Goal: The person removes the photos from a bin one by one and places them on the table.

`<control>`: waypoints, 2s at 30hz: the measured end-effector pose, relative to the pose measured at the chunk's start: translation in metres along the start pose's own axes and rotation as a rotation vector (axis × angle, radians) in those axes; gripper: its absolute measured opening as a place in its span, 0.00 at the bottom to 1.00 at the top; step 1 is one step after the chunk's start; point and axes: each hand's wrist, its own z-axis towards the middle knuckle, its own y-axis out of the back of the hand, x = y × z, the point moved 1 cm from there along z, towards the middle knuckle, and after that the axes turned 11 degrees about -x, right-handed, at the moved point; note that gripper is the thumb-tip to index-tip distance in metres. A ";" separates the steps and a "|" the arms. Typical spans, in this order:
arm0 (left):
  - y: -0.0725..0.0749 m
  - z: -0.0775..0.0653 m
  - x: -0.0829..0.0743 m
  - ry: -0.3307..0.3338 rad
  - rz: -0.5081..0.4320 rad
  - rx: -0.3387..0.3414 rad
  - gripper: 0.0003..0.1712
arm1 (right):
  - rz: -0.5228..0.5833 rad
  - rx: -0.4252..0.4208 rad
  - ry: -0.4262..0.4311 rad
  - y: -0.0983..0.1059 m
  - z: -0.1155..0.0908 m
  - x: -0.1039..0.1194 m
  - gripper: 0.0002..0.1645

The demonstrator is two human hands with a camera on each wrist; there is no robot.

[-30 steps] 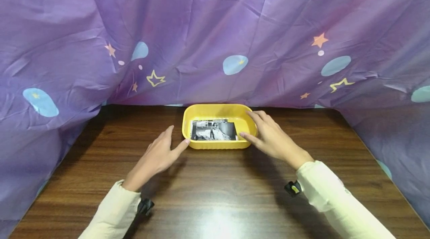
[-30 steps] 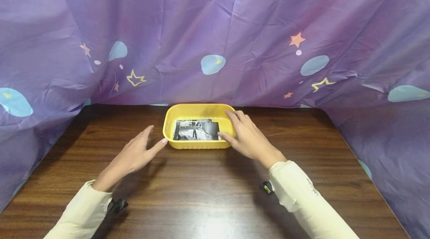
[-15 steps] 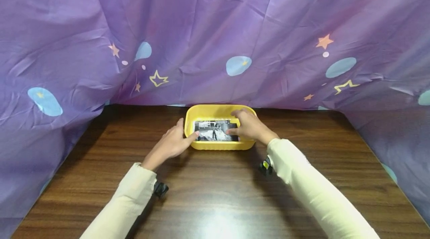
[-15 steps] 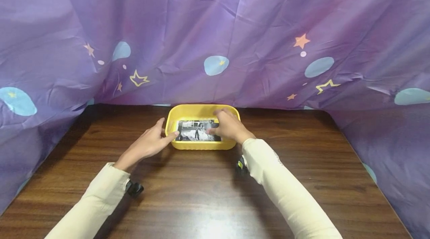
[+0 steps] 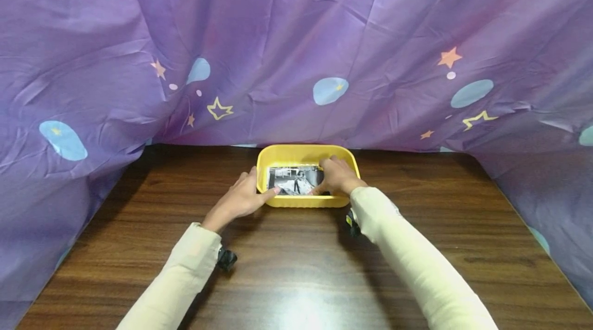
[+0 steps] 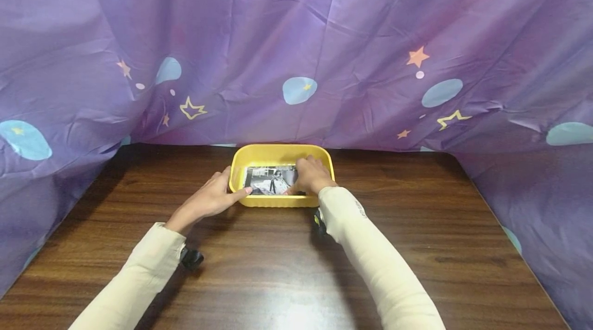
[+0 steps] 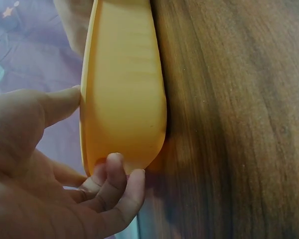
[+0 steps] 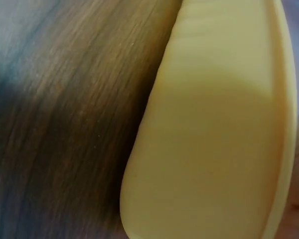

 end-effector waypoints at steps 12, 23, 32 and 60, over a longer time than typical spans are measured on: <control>0.000 0.002 -0.002 -0.014 -0.065 0.008 0.43 | 0.023 -0.034 -0.035 -0.005 0.003 -0.006 0.31; -0.001 0.000 0.004 -0.027 -0.076 0.040 0.57 | 0.101 -0.119 -0.054 -0.009 0.006 -0.008 0.41; -0.002 -0.001 0.004 0.008 -0.078 0.058 0.58 | 0.163 -0.189 -0.057 -0.002 0.006 -0.007 0.36; -0.005 -0.002 0.007 0.071 -0.203 0.049 0.50 | 0.375 -0.317 -0.046 0.072 -0.023 -0.028 0.27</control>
